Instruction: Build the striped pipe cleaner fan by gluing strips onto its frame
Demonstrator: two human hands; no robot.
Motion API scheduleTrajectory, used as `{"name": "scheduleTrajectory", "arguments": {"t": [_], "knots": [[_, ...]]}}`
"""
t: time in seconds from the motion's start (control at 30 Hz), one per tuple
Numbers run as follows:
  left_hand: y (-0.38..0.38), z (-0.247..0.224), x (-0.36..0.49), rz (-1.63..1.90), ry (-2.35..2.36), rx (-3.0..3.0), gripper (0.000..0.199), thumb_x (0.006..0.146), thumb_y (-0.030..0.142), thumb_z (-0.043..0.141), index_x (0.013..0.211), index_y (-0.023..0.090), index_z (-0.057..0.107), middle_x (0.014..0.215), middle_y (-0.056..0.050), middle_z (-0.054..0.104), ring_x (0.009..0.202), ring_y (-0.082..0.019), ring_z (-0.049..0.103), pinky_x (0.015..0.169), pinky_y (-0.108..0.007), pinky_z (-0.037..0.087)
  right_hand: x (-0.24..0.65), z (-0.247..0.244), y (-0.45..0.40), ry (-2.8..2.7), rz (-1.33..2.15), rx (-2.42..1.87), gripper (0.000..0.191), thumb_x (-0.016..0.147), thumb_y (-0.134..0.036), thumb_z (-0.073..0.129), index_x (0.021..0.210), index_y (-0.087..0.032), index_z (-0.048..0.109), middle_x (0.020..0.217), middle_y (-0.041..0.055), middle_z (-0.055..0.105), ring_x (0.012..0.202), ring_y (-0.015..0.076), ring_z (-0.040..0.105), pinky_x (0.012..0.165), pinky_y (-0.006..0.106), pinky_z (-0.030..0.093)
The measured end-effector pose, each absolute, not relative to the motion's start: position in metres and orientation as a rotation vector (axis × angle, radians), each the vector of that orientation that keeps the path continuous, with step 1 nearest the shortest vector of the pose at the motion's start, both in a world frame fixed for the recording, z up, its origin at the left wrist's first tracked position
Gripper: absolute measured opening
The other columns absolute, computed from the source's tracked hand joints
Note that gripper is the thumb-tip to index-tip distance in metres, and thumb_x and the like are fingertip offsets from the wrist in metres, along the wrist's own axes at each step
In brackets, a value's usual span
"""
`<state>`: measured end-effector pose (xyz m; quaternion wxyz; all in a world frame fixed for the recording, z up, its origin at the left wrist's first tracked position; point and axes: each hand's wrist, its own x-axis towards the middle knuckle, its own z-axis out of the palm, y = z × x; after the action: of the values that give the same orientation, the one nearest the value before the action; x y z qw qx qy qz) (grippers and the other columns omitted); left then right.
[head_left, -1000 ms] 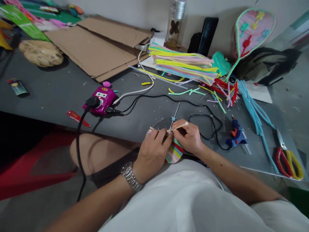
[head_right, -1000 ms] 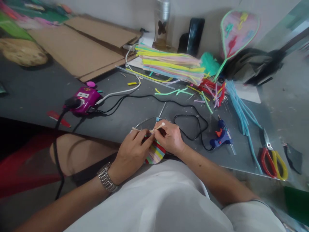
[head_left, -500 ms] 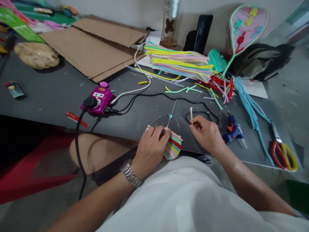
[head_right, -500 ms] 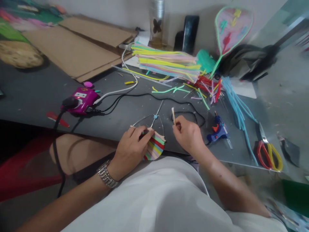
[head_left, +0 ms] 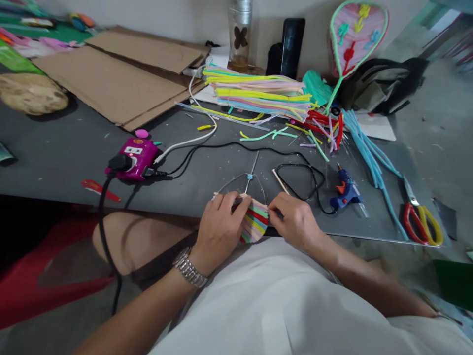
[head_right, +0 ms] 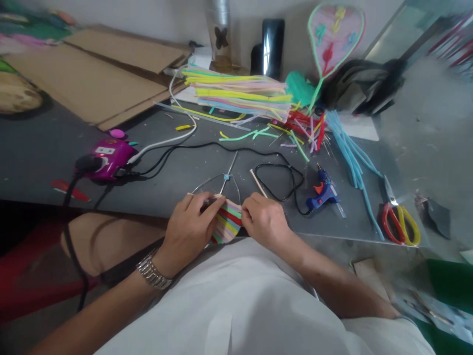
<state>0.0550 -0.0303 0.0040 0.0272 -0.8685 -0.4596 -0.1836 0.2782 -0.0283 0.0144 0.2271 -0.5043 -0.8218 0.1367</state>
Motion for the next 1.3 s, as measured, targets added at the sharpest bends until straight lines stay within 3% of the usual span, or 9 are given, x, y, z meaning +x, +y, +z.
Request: {"name": "scheduleTrajectory", "arguments": {"t": [0.63,0.8,0.87,1.1,1.3], "knots": [[-0.025,0.015,0.057,-0.563,-1.458,-2.746,0.035,0.096,0.015,0.055,0.127,0.018,0.069,0.117,-0.015,0.066,0.094,-0.029,0.058,0.075,-0.042,0.049,0.283,0.011,-0.025,-2.437,0.189,-1.355,0.026,0.094,-0.004,0.05,0.088,-0.018,0.072,0.094,0.0076,0.068,0.083,0.0172,0.061,0.075,0.028,0.045],[-0.01,0.027,0.028,-1.048,-1.736,-2.652,0.028,0.098,0.02,0.053,0.116,0.018,0.074,0.112,-0.011,0.069,0.099,-0.025,0.065,0.088,-0.039,0.052,0.283,0.01,-0.025,-2.44,0.193,-1.375,0.027,0.094,-0.004,0.051,0.09,-0.018,0.073,0.093,0.008,0.068,0.082,0.0174,0.062,0.073,0.028,0.044],[-0.007,0.031,0.011,-1.207,-1.988,-2.52,0.026,0.099,0.023,0.052,0.112,0.017,0.074,0.109,-0.01,0.071,0.096,-0.022,0.066,0.085,-0.035,0.053,0.283,0.01,-0.025,-2.426,0.192,-1.353,0.027,0.093,-0.003,0.051,0.089,-0.017,0.074,0.092,0.0085,0.068,0.081,0.0177,0.062,0.072,0.029,0.044],[-0.007,0.027,-0.004,-0.767,-2.294,-2.602,0.021,0.095,0.032,0.057,0.103,0.019,0.071,0.09,-0.005,0.069,0.083,-0.021,0.063,0.077,-0.033,0.048,0.28,0.008,-0.023,-2.36,0.239,-1.304,0.025,0.093,-0.004,0.052,0.088,-0.016,0.073,0.093,0.0097,0.068,0.081,0.0185,0.064,0.072,0.029,0.046],[0.005,0.023,0.015,-0.699,-2.415,-2.51,0.026,0.092,0.043,0.06,0.086,0.019,0.067,0.084,-0.006,0.069,0.078,-0.021,0.061,0.07,-0.033,0.042,0.279,0.006,-0.024,-2.28,0.349,-1.318,0.025,0.097,-0.008,0.048,0.091,-0.015,0.072,0.091,0.0099,0.068,0.084,0.0202,0.066,0.076,0.031,0.049]]}}
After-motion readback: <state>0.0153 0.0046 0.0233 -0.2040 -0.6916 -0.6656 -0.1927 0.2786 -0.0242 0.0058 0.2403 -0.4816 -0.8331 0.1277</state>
